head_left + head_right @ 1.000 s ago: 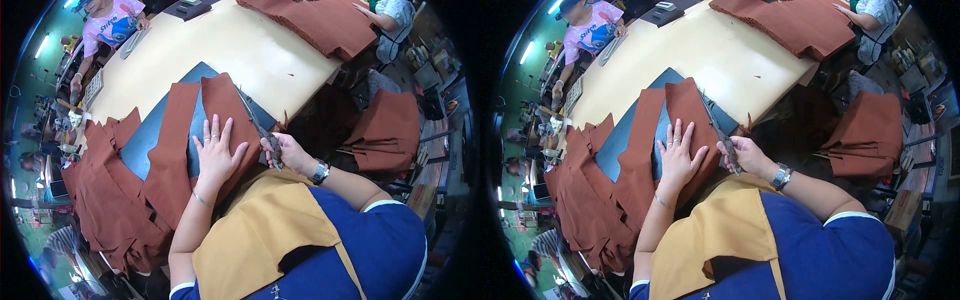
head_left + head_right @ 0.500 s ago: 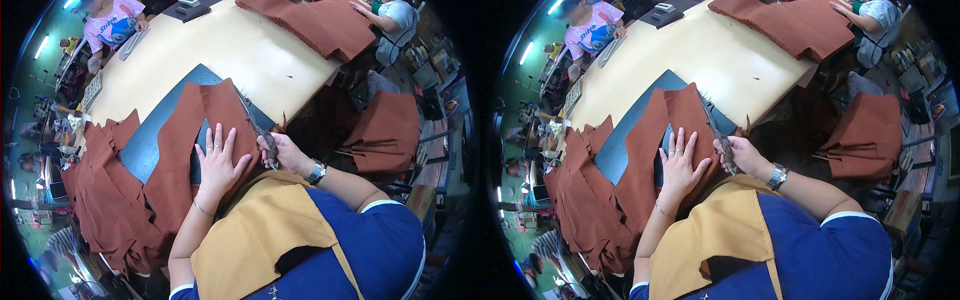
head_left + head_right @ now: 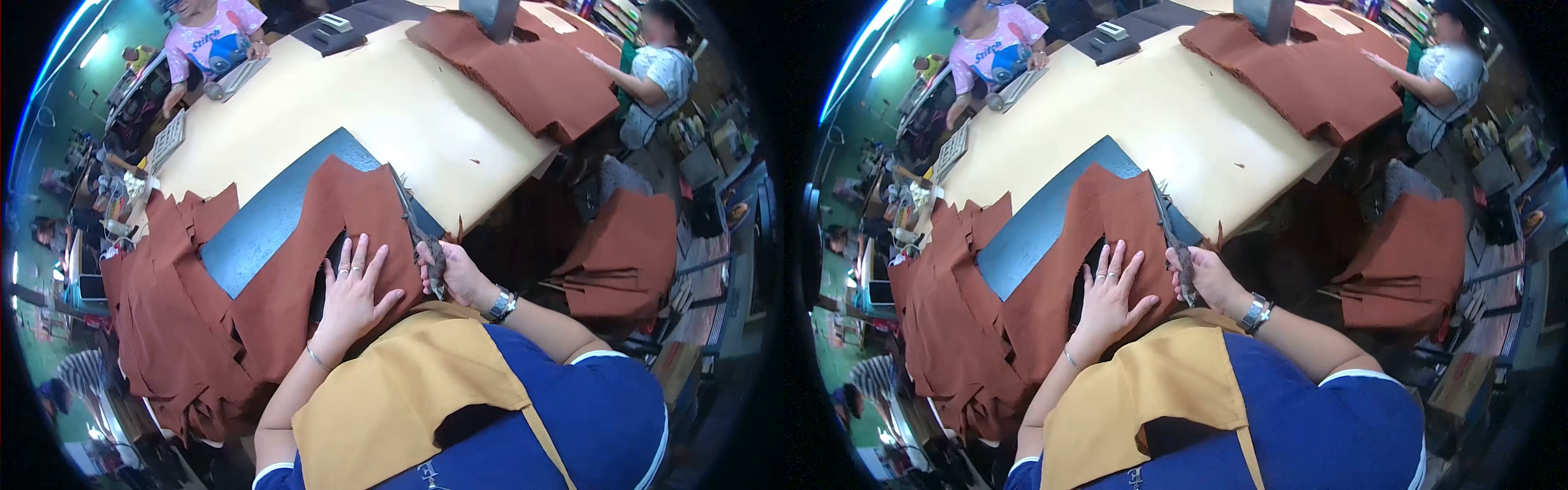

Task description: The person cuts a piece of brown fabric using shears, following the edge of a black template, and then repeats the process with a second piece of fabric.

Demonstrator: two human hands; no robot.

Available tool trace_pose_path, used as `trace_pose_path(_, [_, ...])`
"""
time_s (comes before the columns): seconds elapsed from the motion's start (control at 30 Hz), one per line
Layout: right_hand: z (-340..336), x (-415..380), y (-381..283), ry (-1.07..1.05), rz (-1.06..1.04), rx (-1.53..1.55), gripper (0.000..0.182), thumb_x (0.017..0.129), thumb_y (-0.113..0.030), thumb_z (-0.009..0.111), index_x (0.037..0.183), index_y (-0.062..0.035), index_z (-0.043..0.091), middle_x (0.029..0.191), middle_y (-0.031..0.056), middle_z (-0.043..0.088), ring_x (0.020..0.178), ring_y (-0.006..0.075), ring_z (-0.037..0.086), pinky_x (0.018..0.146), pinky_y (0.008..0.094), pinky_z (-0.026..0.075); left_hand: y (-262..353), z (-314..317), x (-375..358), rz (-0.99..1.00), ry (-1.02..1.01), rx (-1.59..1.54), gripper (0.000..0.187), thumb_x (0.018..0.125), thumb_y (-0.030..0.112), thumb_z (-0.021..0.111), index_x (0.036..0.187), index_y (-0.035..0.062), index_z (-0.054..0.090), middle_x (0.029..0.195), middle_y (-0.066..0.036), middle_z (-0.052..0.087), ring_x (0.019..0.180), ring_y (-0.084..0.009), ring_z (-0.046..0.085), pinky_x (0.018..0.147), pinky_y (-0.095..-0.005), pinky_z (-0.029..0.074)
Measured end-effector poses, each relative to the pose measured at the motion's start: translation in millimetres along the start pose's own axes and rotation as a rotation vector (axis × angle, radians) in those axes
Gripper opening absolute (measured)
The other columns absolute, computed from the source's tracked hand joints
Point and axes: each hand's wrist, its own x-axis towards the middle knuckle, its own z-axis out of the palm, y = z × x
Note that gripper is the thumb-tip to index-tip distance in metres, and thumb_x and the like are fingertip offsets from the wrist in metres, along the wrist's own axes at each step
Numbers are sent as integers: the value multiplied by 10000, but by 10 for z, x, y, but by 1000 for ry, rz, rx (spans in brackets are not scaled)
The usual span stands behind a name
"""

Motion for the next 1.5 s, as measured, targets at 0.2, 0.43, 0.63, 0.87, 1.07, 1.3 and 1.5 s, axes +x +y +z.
trace_pose_path(0.2, [-53,1,1,-16,-2,6,304,911,-399,627,859,-109,550,671,-20,565,568,80,562,538,242,508,-12,-7,-6,-5,-18,-19,747,854,549,572,1446,145,361,1540,-177,212,1422,-394,167,1036,-672,222])
trace_pose_path(0.43, [-70,69,-44,4,-8,36,277,925,-364,616,862,-103,547,668,-16,551,566,96,550,535,253,496,-9,-58,-25,8,-45,-31,728,865,543,559,1439,138,367,1540,-173,208,1419,-399,165,1031,-679,221])
trace_pose_path(0.63, [-292,104,52,-10,-195,202,319,958,-381,549,934,-64,540,716,33,558,598,143,563,557,315,523,-184,-54,145,-73,-6,-23,672,893,552,502,1433,170,380,1532,-170,235,1401,-406,219,1034,-684,197])
trace_pose_path(0.87, [-623,407,-325,-172,-372,152,504,907,-569,526,953,-68,545,748,39,571,662,156,583,660,358,533,-1128,34,1266,-78,151,135,598,937,501,450,1423,159,391,1501,-173,309,1393,-383,254,1082,-594,216])
trace_pose_path(1.07, [-1040,1091,-474,2,-750,-121,207,917,-215,645,945,-22,576,795,38,596,669,107,581,601,255,496,-667,-176,1338,16,294,117,608,923,477,509,1429,168,374,1512,-148,291,1417,-342,219,1098,-616,186])
trace_pose_path(1.3, [-1086,1108,-492,56,-683,55,211,944,-238,604,929,-32,557,760,24,550,666,108,553,624,291,503,-254,-476,-467,-735,279,33,909,843,522,600,1492,46,177,1530,-221,184,1432,-369,156,1061,-653,149])
trace_pose_path(1.5, [-1073,1143,-494,73,-639,119,249,942,-278,606,933,-34,555,751,28,554,659,108,560,609,284,513,-438,-25,-1011,-1016,231,136,728,898,471,552,1427,27,321,1525,-231,203,1425,-391,160,1044,-696,139])
